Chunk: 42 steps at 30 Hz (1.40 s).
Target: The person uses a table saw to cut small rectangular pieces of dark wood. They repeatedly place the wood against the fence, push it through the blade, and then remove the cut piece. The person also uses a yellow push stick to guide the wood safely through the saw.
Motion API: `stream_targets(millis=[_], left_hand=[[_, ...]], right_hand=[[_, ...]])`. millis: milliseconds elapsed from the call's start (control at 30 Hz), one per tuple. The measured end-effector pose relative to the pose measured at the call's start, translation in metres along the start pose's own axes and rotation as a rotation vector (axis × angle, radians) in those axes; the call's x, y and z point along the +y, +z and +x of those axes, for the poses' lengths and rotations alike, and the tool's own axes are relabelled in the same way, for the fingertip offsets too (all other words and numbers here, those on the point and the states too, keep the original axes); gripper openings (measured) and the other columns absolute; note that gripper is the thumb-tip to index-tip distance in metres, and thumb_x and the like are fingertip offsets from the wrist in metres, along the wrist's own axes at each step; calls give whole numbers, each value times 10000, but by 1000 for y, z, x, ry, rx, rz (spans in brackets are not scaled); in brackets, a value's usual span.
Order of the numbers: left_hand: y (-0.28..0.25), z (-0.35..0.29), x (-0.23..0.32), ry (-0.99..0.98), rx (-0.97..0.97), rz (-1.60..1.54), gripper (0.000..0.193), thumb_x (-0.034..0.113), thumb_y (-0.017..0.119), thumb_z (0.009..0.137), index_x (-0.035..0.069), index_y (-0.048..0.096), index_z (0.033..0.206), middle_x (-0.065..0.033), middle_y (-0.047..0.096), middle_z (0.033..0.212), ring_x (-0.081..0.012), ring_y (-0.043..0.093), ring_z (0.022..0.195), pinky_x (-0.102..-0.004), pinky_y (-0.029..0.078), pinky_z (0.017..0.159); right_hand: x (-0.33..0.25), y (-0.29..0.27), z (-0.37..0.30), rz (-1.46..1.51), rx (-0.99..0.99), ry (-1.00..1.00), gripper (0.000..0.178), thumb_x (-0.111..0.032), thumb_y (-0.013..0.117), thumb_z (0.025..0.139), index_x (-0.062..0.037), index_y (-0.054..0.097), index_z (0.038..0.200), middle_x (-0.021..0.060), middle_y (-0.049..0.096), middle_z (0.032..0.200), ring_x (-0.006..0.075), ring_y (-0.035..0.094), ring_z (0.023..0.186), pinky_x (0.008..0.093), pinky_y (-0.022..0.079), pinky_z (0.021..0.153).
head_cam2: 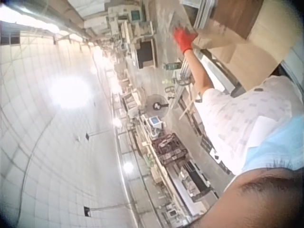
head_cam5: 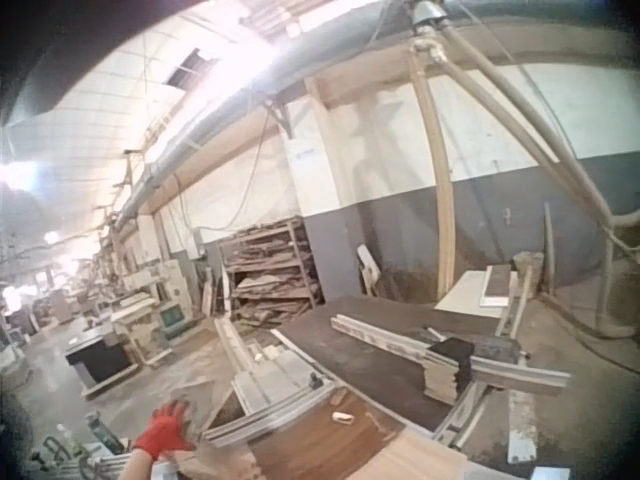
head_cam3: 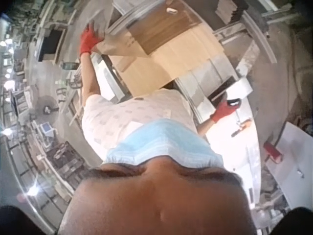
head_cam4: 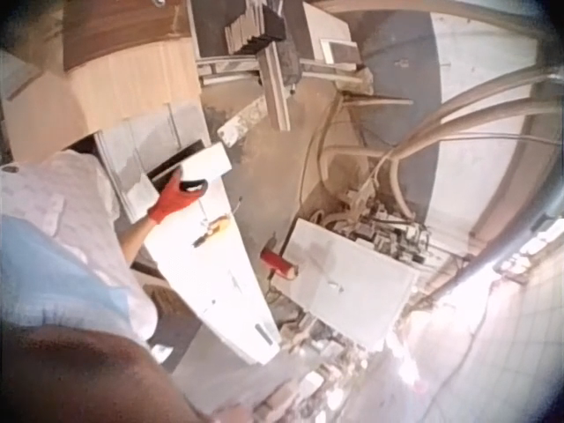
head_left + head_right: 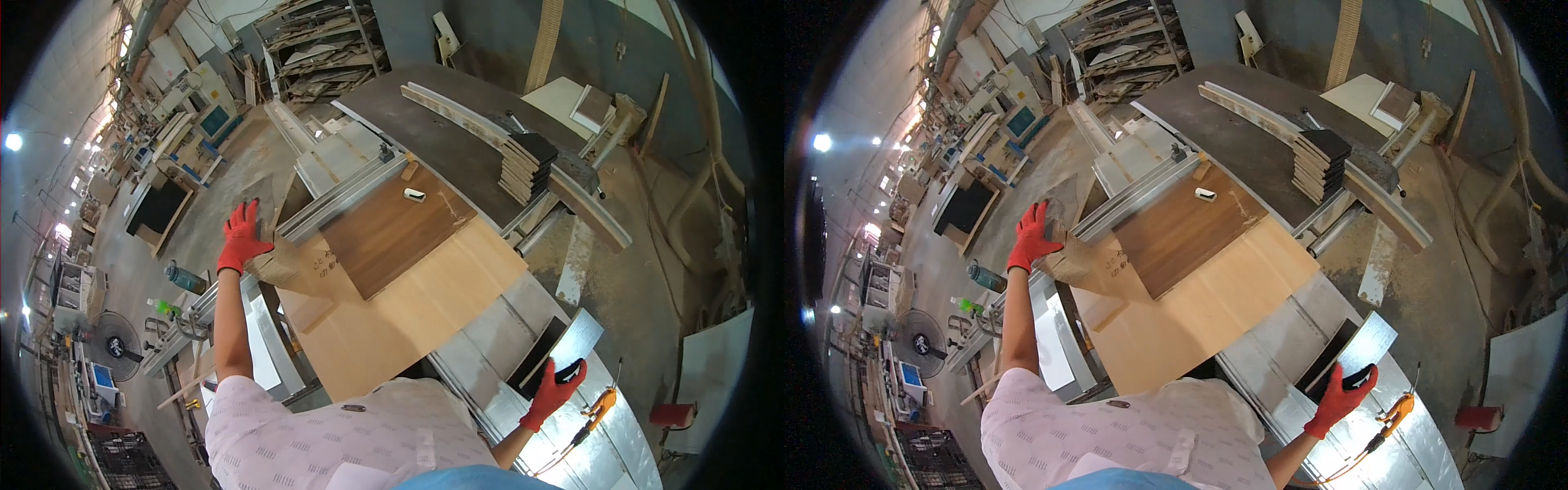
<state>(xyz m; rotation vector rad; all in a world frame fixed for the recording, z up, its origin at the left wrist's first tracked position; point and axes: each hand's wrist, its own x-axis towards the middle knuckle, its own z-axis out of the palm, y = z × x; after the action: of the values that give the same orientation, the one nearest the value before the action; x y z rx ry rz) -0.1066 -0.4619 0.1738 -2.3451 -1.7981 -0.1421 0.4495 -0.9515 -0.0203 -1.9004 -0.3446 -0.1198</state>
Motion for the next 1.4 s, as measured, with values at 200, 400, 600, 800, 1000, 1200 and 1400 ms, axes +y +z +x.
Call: stream_targets(millis=[200, 400, 600, 800, 1000, 1200, 1400], left_hand=[[70, 31, 91, 368, 45, -336, 1178, 414, 942, 675, 115, 338, 1641, -298, 378, 1629, -465, 380, 1511, -566, 359, 1212], [187, 71, 214, 399, -124, -642, 1153, 481, 911, 737, 89, 317, 1644, -275, 346, 1647, -458, 397, 1495, -544, 384, 1204], [269, 125, 273, 108, 119, -803, 1053, 426, 869, 785, 69, 351, 1629, -208, 460, 1595, -406, 465, 1436, -522, 362, 1202], [290, 155, 329, -108, 295, -964, 634, 126, 696, 851, 52, 530, 1458, -109, 710, 1192, -329, 599, 1206, -503, 380, 1102], [285, 157, 320, -103, 321, -804, 674, 261, 762, 839, 47, 544, 1441, -148, 671, 1257, -331, 588, 1240, -500, 393, 1124], [267, 163, 338, -84, 386, -829, 886, 476, 847, 756, 33, 528, 1454, -221, 586, 1369, -418, 516, 1313, -579, 340, 1164], [270, 179, 366, -157, 281, -746, 1041, 594, 876, 688, 44, 483, 1481, -201, 537, 1395, -431, 455, 1352, -623, 256, 1200]], right_hand=[[66, 92, 37, 797, -348, 406, 337, -269, 586, 1097, -13, 684, 1293, 63, 707, 1216, 171, 646, 1140, 352, 506, 1031], [22, 270, 84, 1028, -685, 784, 113, -232, 713, 1003, -125, 745, 1021, 34, 732, 1052, 178, 688, 986, 360, 561, 909], [-63, 468, 106, 798, -1105, 664, 76, -185, 733, 992, -137, 708, 1045, 9, 675, 922, 173, 662, 825, 341, 551, 747], [-52, 615, 178, 634, -1080, 500, 185, -235, 769, 971, -89, 704, 1062, 51, 682, 930, 202, 657, 833, 380, 543, 735], [-83, 689, 154, 155, -1065, 153, 408, -304, 799, 948, 12, 691, 1182, 108, 718, 1047, 222, 647, 889, 402, 527, 762], [-82, 678, 163, -191, -1118, -58, 528, -388, 811, 930, 43, 705, 1215, 142, 735, 1167, 265, 671, 1003, 419, 523, 849], [-86, 683, 164, -189, -1124, -254, 495, -418, 818, 920, 62, 704, 878, 139, 728, 859, 256, 646, 810, 454, 480, 728]])
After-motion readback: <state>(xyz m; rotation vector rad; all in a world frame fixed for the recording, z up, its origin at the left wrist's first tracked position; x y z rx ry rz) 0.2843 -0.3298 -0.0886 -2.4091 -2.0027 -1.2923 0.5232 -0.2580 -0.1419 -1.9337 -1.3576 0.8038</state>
